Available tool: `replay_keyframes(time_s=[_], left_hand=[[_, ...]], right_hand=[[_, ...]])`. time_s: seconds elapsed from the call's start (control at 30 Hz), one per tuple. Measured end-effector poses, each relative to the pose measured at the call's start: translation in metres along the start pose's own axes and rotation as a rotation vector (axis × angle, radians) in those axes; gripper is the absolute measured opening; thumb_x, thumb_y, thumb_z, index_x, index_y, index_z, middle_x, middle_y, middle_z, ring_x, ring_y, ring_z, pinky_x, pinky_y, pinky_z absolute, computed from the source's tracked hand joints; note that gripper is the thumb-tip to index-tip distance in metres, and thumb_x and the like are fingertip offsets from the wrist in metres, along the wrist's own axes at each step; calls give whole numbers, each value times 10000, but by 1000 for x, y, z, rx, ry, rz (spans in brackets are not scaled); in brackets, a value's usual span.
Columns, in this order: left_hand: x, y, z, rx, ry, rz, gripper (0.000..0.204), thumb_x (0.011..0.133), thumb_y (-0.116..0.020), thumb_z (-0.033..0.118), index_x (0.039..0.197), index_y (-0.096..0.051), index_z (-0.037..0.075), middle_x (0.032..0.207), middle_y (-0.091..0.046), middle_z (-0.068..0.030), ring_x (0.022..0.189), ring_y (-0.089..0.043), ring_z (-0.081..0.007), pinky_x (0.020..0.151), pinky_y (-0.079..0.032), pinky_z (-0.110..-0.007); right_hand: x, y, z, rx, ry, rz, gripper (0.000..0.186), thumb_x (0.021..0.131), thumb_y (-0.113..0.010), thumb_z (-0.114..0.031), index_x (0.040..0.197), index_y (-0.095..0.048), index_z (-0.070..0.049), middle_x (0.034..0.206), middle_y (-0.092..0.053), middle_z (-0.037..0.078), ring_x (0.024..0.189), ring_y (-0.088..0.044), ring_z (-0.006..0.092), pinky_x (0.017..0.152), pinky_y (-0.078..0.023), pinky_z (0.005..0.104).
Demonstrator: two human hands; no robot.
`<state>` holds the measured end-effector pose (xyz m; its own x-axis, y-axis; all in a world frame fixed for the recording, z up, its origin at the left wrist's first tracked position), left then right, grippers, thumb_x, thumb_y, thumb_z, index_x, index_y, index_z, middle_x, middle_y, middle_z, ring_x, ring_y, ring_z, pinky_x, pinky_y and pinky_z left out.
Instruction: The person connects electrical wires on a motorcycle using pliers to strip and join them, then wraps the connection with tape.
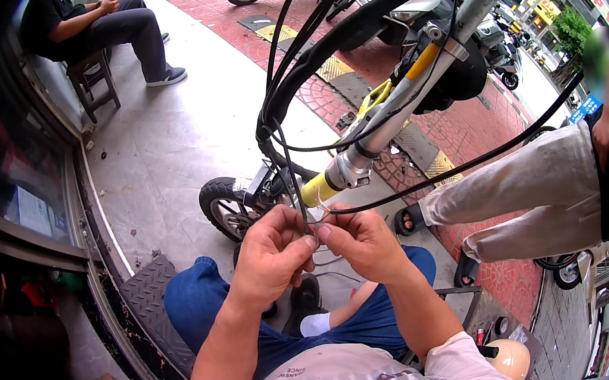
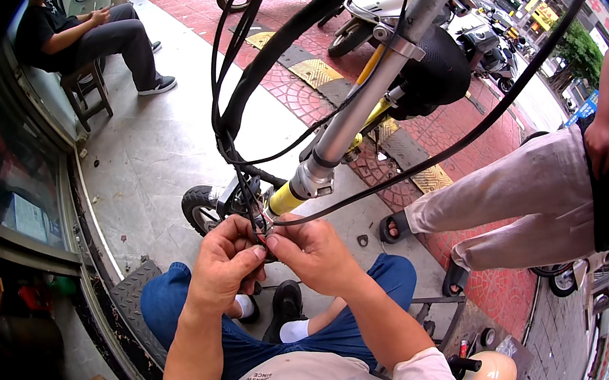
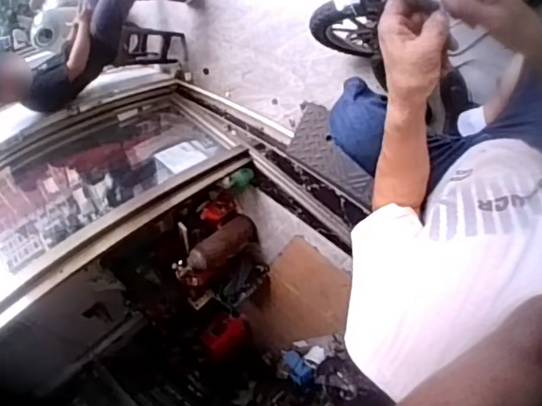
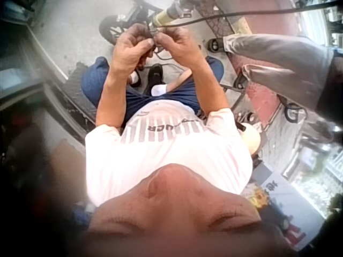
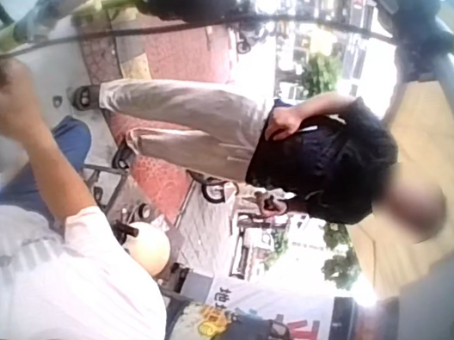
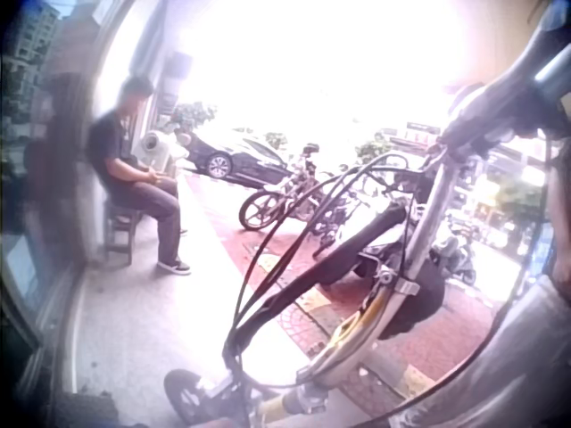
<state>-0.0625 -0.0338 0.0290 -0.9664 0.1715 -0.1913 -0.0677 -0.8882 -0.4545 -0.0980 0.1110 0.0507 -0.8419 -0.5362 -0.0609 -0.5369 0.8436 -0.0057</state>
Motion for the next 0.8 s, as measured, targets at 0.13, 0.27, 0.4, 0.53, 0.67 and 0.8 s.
replay_keyframes(time_s=[0.13,0.27,0.4,0.53,0.67,0.8], left_hand=[[-1,-1,-1,19,-2,-23,205,943,-672,86,1105,-573,8,890,-654,-27,675,-644,-58,454,-456,-186],[-2,0,-1,14,-15,-16,205,940,-671,80,1105,-571,11,898,-655,-28,676,-643,-56,457,-457,-184],[-1,0,-2,0,-18,-13,204,941,-670,77,1106,-569,13,907,-656,-30,676,-642,-54,459,-456,-181],[0,-2,0,8,-13,-12,207,944,-670,81,1109,-565,12,895,-658,-26,678,-643,-52,460,-456,-181],[0,-3,1,27,-11,-3,205,948,-671,88,1106,-566,12,874,-659,-21,680,-642,-48,463,-455,-180],[1,-2,-2,32,-32,-9,191,948,-669,87,1097,-573,17,860,-660,-20,679,-637,-45,468,-455,-181]], right_hand=[[1,-1,7,152,9,11,122,975,-643,-101,1041,-640,1,880,-627,-11,740,-537,51,626,-422,228],[-1,6,8,188,65,84,150,932,-634,-61,1071,-621,-7,908,-640,2,776,-568,62,646,-448,239],[0,14,9,95,35,90,172,914,-626,-60,1077,-613,-7,914,-634,7,801,-566,63,693,-455,225],[2,6,8,24,-23,12,128,964,-623,-86,1058,-621,2,915,-630,0,795,-542,51,698,-443,215],[5,2,11,13,62,12,85,1014,-613,-83,1040,-637,-6,915,-623,-18,783,-517,41,664,-413,215],[1,0,2,106,-17,-7,68,1009,-621,-56,1050,-635,-4,926,-621,-21,814,-538,49,714,-441,216]])
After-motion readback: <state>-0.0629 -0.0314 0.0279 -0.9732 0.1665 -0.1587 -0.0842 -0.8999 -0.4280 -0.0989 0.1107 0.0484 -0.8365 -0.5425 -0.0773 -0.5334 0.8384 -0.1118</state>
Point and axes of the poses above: each hand's wrist, its own x-axis towards the middle knuckle, its own y-axis out of the back of the hand, z = x × y, the point moved 6 cm from there along x, towards the middle knuckle
